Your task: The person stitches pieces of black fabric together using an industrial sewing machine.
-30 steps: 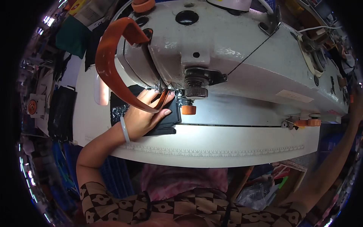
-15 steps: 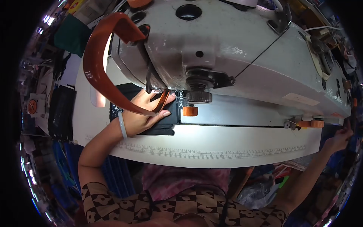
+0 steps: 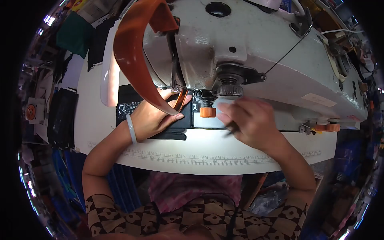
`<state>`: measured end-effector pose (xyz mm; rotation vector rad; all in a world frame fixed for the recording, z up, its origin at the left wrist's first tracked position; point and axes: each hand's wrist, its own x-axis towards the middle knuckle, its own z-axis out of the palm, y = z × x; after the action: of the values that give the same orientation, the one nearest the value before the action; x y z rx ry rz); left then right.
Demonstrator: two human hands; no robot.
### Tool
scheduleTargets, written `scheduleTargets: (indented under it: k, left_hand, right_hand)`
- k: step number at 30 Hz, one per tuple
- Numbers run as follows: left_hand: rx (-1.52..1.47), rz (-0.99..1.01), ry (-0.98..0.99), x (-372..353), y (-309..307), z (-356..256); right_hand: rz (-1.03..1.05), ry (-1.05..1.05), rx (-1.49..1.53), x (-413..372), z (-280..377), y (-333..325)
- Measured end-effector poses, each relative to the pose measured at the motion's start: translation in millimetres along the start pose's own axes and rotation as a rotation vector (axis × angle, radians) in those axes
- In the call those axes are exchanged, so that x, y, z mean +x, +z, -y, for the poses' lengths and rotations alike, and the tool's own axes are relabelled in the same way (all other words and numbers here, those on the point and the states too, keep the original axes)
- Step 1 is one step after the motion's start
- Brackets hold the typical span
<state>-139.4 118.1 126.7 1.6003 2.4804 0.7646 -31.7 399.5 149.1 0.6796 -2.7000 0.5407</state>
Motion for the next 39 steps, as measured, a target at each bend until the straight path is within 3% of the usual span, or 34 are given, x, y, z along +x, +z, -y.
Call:
scheduleTargets:
  k: [2,6,9,14,17,22,26,29,31,34,35,37,39]
  left_hand:
    - [0.013,-0.006,-0.001,0,-1,1]
    - [-0.021,-0.031,0.034,-1,-3,6]
    - [-0.030,-0.006,0.026,0,-4,8]
    - [-0.027,0.012,0.026,2,-2,8]
    - [0.001,-0.020,0.044,4,0,11]
    - [0.178,-0.116,0.086,0,7,6]
    - [-0.080,-0.098,0.159,-13,-3,7]
    - [-0.102,-0.114,0.145,-16,-7,-2]
    - [-0.106,-0.131,0.145,-17,-10,-10]
    - [0.141,-0.194,0.119,-15,-14,-20]
    - [0.144,-0.199,0.128,-14,-15,-20]
    - [0.264,-0.205,0.261,-13,-12,-17]
    - [0.319,-0.203,0.323,-16,-6,-15]
  right_hand:
    - [0.052,0.024,0.054,5,-7,28]
    - [0.276,0.265,0.177,6,-22,67]
    - [0.140,0.014,0.015,14,-16,72]
    - [0.182,0.123,0.083,18,-5,64]
    - [0.048,0.071,0.074,23,-6,64]
    - [0.138,0.132,0.096,19,-7,59]
    - [-0.029,-0.145,0.063,20,3,52]
    - [-0.183,-0.468,-0.094,28,9,57]
    - [-0.200,-0.473,-0.080,29,9,57]
    - [-0.223,-0.487,-0.064,29,6,57]
    - [-0.229,-0.405,0.056,26,7,62]
    - [-0.241,-0.237,0.300,23,8,68]
    - [-0.143,-0.254,0.218,20,9,59]
